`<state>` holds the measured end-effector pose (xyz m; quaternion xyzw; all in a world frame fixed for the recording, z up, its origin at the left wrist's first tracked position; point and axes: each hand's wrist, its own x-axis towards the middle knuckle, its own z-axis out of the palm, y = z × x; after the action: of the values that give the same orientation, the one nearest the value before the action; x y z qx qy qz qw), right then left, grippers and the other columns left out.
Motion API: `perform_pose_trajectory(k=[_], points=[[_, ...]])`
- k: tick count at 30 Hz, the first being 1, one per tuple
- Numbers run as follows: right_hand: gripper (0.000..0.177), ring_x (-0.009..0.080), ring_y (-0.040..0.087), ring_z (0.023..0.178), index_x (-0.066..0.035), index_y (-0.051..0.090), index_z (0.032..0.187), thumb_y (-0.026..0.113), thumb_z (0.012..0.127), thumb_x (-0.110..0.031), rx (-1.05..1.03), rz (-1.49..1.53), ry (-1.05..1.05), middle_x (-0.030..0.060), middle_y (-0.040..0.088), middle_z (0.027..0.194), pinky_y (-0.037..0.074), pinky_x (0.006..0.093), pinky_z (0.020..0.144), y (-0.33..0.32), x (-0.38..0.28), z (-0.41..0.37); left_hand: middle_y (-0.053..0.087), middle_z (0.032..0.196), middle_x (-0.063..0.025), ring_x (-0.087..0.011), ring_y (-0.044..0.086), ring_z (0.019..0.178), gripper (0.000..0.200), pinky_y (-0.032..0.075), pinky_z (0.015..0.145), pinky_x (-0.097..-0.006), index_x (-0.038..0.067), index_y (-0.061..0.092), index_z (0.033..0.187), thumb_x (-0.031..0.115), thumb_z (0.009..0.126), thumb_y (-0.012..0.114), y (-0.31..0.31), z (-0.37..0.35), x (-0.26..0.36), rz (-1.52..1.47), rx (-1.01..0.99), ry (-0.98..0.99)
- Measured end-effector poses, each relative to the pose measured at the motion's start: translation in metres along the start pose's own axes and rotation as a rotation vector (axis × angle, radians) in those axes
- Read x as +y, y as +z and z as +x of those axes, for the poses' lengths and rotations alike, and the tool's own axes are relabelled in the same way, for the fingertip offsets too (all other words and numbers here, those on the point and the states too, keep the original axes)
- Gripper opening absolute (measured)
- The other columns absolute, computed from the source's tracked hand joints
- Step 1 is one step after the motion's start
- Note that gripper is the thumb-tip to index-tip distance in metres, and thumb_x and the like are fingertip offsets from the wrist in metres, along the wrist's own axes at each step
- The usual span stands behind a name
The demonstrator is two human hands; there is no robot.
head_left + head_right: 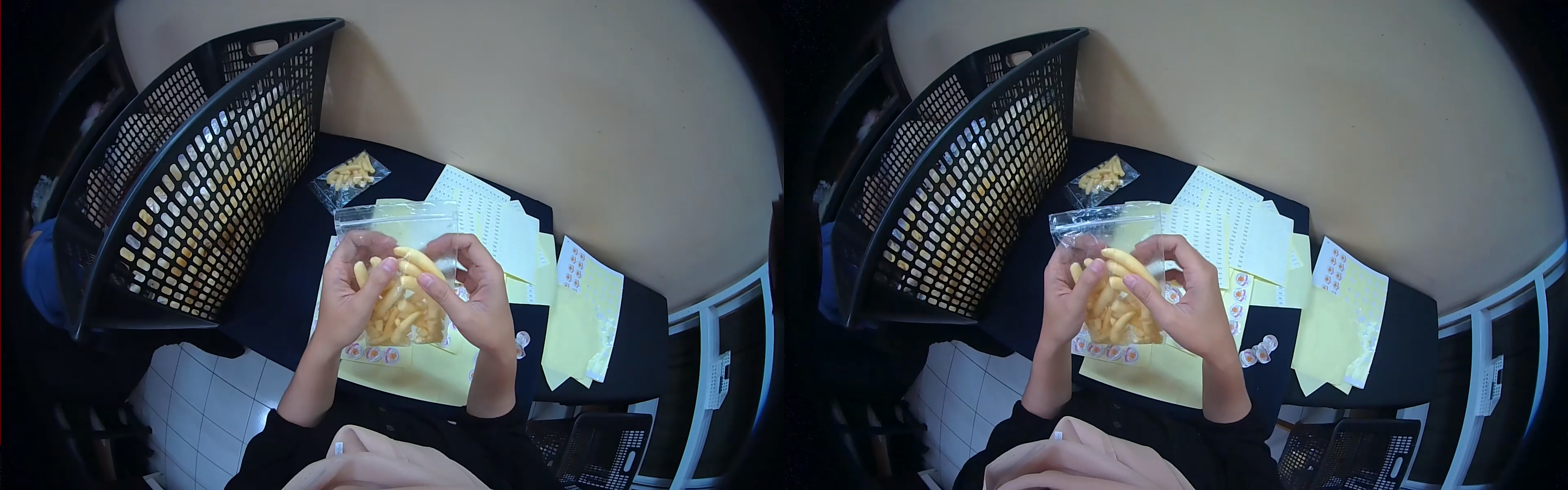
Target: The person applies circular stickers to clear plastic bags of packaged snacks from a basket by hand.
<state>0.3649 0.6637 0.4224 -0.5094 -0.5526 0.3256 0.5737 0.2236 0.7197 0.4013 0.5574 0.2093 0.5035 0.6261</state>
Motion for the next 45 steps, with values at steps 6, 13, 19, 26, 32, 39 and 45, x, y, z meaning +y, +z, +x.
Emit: perform_pose_trajectory(k=[6,13,19,26,32,39,45], points=[[0.027,0.0112,0.055,0.081,-0.001,0.049,0.096,0.062,0.075,-0.011,0.055,0.099,-0.018,0.0065,0.056,0.088,0.045,0.0216,0.06,0.0,-0.001,0.001,0.049,0.09,-0.0037,-0.0073,0.047,0.082,0.017,0.041,0.071,-0.0206,0.002,0.047,0.094,0.009,0.08,0.054,0.004,-0.001,-0.005,-0.002,0.008,-0.016],[0.027,0.0098,0.054,0.077,0.001,0.046,0.1,0.058,0.076,-0.003,0.072,0.113,-0.015,0.0073,0.053,0.085,0.048,0.0197,0.061,0.0,-0.003,0.001,0.051,0.087,-0.0033,-0.0071,0.048,0.082,0.016,0.04,0.071,-0.0211,0.002,0.048,0.093,0.011,0.08,0.054,0.009,-0.002,-0.004,0.06,0.024,-0.007],[0.026,0.0092,0.052,0.078,0.001,0.047,0.098,0.058,0.075,0.0,0.052,0.086,0.022,0.0058,0.052,0.084,0.045,0.0197,0.066,-0.003,-0.006,0.0,0.055,0.087,-0.0056,-0.0088,0.051,0.081,0.016,0.042,0.072,-0.0219,0.001,0.05,0.092,0.012,0.081,0.054,0.014,0.0,-0.001,0.043,0.023,0.041],[0.015,0.0097,0.053,0.074,-0.001,0.054,0.087,0.06,0.074,-0.005,0.137,0.147,-0.162,0.0043,0.056,0.078,0.04,0.0218,0.07,0.006,-0.004,0.0,0.058,0.08,-0.0077,-0.0128,0.057,0.077,0.012,0.045,0.071,-0.0245,-0.001,0.053,0.086,0.01,0.08,0.056,0.014,-0.005,-0.001,0.001,0.013,0.041],[0.008,0.0095,0.052,0.073,0.001,0.055,0.08,0.059,0.074,-0.003,0.121,0.166,-0.119,0.0049,0.054,0.076,0.04,0.0222,0.069,0.003,0.001,-0.002,0.055,0.087,-0.0075,-0.0118,0.055,0.082,0.008,0.044,0.074,-0.024,0.0,0.052,0.086,0.004,0.08,0.054,0.015,-0.002,0.002,-0.026,-0.009,0.164],[0.005,0.0113,0.053,0.07,0.0,0.056,0.079,0.058,0.074,-0.001,0.12,0.216,-0.181,0.0062,0.055,0.076,0.041,0.0224,0.066,0.01,-0.002,-0.002,0.056,0.082,-0.0079,-0.0103,0.053,0.076,0.004,0.042,0.068,-0.0222,0.0,0.053,0.081,0.003,0.079,0.055,0.012,-0.002,0.002,0.08,-0.002,0.325],[0.006,0.0144,0.056,0.067,0.0,0.056,0.076,0.061,0.072,-0.002,0.186,0.016,-0.341,0.0086,0.057,0.072,0.043,0.0244,0.063,0.011,-0.005,-0.001,0.058,0.077,-0.0089,-0.0118,0.055,0.072,0.004,0.042,0.066,-0.0224,0.0,0.053,0.079,0.0,0.077,0.056,0.012,-0.003,0.004,0.173,0.046,0.374]])
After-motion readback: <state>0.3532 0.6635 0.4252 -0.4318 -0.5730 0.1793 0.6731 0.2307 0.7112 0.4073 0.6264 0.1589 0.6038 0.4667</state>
